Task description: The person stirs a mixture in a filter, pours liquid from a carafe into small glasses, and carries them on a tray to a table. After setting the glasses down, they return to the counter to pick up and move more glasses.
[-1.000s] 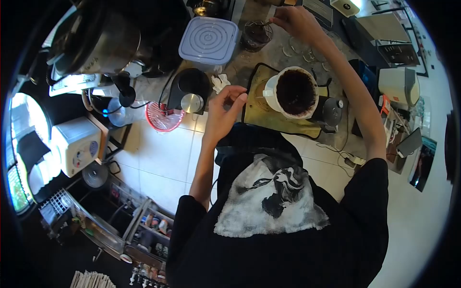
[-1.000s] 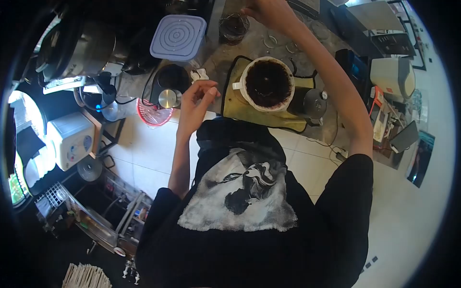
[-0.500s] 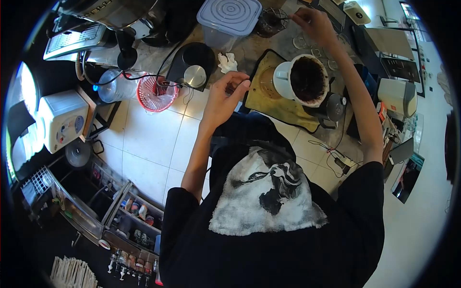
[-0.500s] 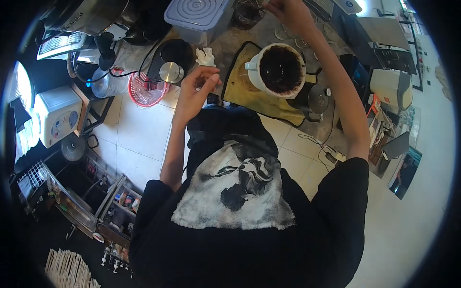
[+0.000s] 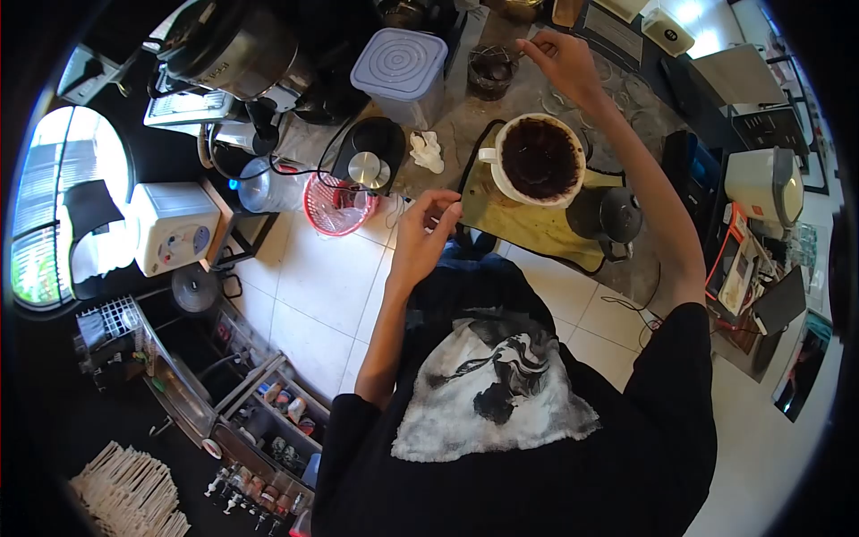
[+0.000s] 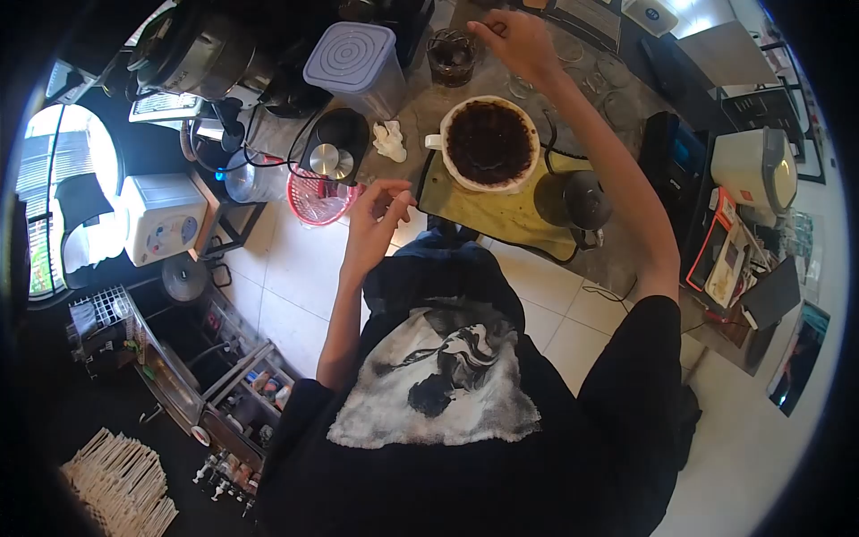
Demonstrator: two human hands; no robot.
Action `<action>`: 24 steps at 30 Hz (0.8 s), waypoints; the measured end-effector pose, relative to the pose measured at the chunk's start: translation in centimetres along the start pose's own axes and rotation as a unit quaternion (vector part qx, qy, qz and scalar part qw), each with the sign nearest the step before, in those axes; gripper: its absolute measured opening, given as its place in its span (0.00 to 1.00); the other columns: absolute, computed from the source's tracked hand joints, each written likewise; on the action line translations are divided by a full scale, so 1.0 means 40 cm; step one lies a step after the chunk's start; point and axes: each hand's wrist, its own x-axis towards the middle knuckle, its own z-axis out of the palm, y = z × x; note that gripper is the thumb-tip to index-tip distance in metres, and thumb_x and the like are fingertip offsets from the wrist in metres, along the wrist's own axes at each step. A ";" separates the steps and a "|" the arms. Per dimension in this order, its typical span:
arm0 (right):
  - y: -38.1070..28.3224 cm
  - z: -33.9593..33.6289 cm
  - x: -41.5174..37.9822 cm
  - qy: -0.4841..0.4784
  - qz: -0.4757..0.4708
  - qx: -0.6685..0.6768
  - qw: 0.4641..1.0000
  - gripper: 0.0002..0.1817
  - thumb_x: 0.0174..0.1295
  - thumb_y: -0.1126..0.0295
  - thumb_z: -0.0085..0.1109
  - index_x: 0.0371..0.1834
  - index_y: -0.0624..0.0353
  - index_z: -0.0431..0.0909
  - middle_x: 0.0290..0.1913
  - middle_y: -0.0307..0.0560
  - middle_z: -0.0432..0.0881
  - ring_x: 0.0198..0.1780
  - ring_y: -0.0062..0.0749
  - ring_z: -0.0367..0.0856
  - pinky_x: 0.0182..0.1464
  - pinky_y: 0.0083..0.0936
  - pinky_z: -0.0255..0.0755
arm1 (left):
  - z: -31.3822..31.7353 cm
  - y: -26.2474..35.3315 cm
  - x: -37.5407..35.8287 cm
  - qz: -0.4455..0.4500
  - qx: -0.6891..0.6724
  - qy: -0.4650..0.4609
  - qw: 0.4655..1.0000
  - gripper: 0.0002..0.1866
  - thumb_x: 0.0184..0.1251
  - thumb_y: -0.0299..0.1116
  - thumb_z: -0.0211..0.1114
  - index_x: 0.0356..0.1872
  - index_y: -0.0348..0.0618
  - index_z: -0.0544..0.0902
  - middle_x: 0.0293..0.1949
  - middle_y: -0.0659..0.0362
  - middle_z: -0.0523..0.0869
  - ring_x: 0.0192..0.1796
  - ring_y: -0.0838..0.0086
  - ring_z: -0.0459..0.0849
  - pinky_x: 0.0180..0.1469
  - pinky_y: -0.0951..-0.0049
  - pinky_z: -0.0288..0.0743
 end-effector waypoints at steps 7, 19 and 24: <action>0.029 0.020 -0.040 0.087 0.016 0.070 0.994 0.20 0.67 0.53 0.65 0.33 0.62 0.85 0.24 0.45 0.84 0.25 0.26 0.83 0.31 0.25 0.75 | 0.020 -0.016 -0.017 0.029 0.004 0.022 0.999 0.13 0.74 0.35 0.62 0.52 0.38 0.80 0.38 0.59 0.87 0.34 0.81 0.80 0.35 0.80 0.70; 0.108 -0.111 -0.082 0.104 0.318 0.372 0.866 0.20 0.67 0.53 0.66 0.31 0.61 0.83 0.28 0.38 0.83 0.27 0.17 0.78 0.33 0.16 0.71 | 0.040 0.021 0.099 0.092 -0.082 0.011 0.992 0.18 0.77 0.40 0.60 0.58 0.40 0.76 0.47 0.57 0.84 0.35 0.81 0.80 0.31 0.83 0.66; 0.109 -0.218 -0.096 0.127 0.346 0.451 0.813 0.27 0.61 0.49 0.70 0.50 0.61 0.78 0.37 0.46 0.82 0.38 0.24 0.80 0.40 0.22 0.74 | 0.016 0.026 0.145 0.086 -0.086 -0.032 0.992 0.18 0.77 0.42 0.60 0.59 0.41 0.76 0.48 0.59 0.83 0.36 0.82 0.80 0.30 0.83 0.64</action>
